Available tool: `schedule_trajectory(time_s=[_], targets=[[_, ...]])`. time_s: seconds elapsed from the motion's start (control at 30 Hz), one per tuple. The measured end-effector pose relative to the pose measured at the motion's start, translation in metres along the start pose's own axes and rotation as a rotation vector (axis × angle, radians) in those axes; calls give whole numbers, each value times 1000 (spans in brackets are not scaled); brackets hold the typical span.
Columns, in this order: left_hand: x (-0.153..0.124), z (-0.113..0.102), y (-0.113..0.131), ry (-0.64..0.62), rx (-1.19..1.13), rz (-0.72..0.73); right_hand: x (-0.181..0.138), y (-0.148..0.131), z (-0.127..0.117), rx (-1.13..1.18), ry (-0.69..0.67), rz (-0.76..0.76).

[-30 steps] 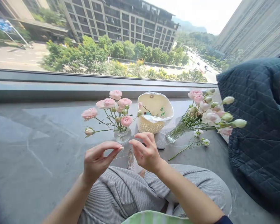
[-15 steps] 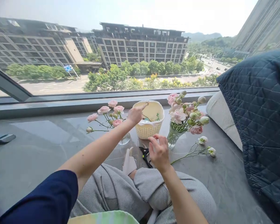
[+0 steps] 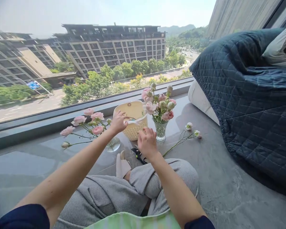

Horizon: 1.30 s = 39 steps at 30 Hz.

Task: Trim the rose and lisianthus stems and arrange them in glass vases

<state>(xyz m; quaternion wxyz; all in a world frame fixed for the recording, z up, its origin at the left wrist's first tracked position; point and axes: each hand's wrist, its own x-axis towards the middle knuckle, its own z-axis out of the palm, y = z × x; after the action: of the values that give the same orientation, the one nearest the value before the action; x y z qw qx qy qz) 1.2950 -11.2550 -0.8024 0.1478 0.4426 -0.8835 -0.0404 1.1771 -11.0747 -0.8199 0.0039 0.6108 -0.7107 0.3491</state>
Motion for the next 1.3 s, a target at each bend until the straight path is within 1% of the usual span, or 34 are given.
schedule_trajectory(time_s=[0.1,0.2,0.23,0.3,0.37,0.47,0.53,0.6,0.7,0.8,0.9,1.03,1.13,1.3], targets=[[-13,1,12,16,-169,54,7,15,-16,-29,-16,150],[-26,3,34,-43,-319,110,13,38,-39,-62,-80,326],[-28,4,42,-52,-363,132,14,46,-46,-69,-80,384],[-31,8,59,-48,-454,180,16,61,-58,-73,-33,471],[-31,11,77,-40,-565,196,16,72,-64,-62,50,510],[-25,18,102,-34,-734,157,18,85,-62,1,172,510],[-21,23,116,-23,-804,154,21,91,-56,49,231,490],[-17,30,128,-7,-836,166,25,95,-51,90,272,453],[-12,40,139,6,-847,144,33,96,-44,138,309,404],[-8,47,144,27,-825,122,40,94,-40,152,342,394],[-6,49,144,52,-805,101,43,92,-37,140,368,403],[-7,46,144,26,-829,91,40,91,-35,109,432,399],[-8,44,145,22,-878,100,39,91,-33,128,486,384],[-7,37,144,28,-930,112,39,90,-35,190,593,304]])
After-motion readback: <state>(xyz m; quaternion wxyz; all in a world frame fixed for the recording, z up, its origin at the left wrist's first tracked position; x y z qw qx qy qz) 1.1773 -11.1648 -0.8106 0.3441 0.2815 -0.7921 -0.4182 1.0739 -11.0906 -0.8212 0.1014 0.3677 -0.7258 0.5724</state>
